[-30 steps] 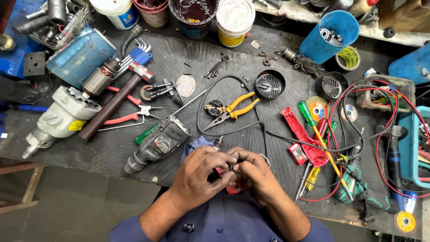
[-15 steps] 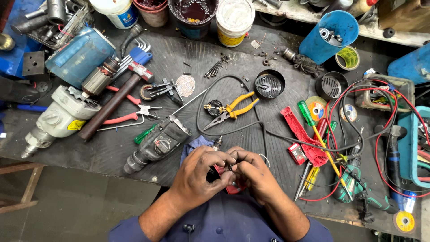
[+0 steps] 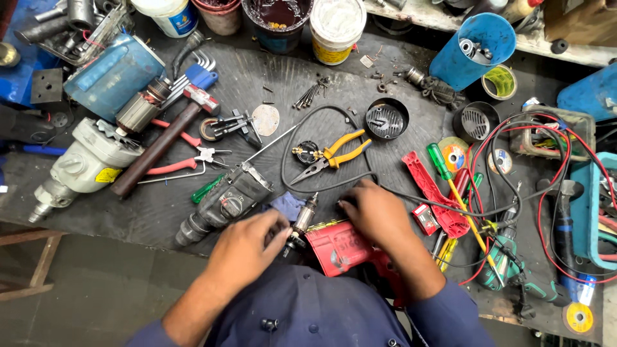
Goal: The person uses a screwdriver to unscrew and open the housing of a red rotary hammer drill on a cluttered workbench, removes internal components including the fan and motor parts, and wipes components with a blue cloth while arranging parts on the bench.
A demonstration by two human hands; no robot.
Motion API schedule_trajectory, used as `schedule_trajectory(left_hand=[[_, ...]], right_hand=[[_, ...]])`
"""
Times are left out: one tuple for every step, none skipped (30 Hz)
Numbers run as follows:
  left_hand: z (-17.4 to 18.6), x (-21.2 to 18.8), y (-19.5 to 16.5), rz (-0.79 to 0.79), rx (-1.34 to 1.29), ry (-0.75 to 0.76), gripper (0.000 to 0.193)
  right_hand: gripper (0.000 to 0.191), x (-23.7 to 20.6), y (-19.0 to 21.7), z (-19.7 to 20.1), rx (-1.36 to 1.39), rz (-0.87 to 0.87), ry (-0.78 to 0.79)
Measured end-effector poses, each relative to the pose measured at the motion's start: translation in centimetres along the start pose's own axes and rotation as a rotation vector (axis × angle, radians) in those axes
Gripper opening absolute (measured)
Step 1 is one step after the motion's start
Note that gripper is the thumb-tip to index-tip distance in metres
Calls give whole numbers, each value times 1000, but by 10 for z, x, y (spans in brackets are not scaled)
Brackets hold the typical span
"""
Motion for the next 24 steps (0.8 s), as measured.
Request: schedule_trajectory(left_hand=[[0, -6, 1, -23, 29, -16, 17], [-1, -12, 2, -43, 58, -32, 18], [0, -17, 6, -39, 99, -61, 20], [1, -22, 9, -31, 138, -94, 22], [2, -26, 12, -21, 176, -123, 25], [-1, -29, 17, -5, 226, -108, 28], [-5, -30, 21, 11, 271, -92, 32], [-9, -31, 24, 25, 316, -80, 36], [-10, -31, 25, 16, 329, -98, 30], [-10, -29, 25, 7, 346, -117, 24], [-10, -28, 26, -1, 364, -139, 18], [-10, -28, 24, -25, 366, -159, 20], [-10, -27, 22, -55, 368, -176, 22], [-9, -27, 19, -93, 369, -193, 24], [-6, -28, 19, -100, 328, -218, 23], [-3, -32, 19, -104, 284, -243, 22], [1, -36, 20, -107, 237, -266, 21], [7, -43, 22, -89, 181, -291, 24], [13, -52, 25, -70, 127, -322, 27], [21, -60, 27, -56, 77, -357, 31], [29, -68, 32, -15, -40, -404, 28], [35, -78, 37, 30, -161, -446, 25], [39, -83, 42, 67, -287, -489, 22], [41, -85, 40, 34, -447, -522, 20]], right_hand=[[22, 1, 3, -3, -73, -2, 15], [21, -2, 18, 1, -76, 105, -41], [21, -8, 34, 6, -80, 216, -96], [21, -14, 51, 10, -84, 331, -150], [20, -20, 69, 6, -52, 486, -106], [20, -26, 86, 3, -18, 634, -59], [23, -33, 101, 0, 17, 779, -9], [24, -30, 108, -2, -21, 836, 16], [24, -26, 115, -4, -58, 894, 36], [25, -22, 121, -6, -94, 954, 55], [25, -17, 126, -11, -108, 984, 109], [24, -13, 131, -17, -121, 1013, 163], [24, -10, 133, -20, -136, 1034, 215], [25, -10, 134, -18, -152, 1069, 220], [26, -11, 134, -14, -173, 1104, 226], [27, -14, 132, -10, -193, 1140, 236], [31, -13, 128, 4, -135, 1102, 195], [36, -14, 122, 19, -77, 1067, 153], [42, -15, 116, 33, -20, 1038, 111], [42, -17, 108, 49, 173, 984, 110], [42, -24, 98, 63, 367, 928, 104], [43, -32, 89, 71, 562, 866, 105], [46, -42, 81, 75, 661, 819, 39], [50, -52, 74, 78, 757, 779, -37]])
Point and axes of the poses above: each hand's wrist, its own x-axis towards the middle knuckle, its own z-axis out of the back of the hand, y = z × x, the point moved 10 cm from there along x, towards the middle knuckle, and after that the axes turned 1 degree about -z, right-handed, at the moved point
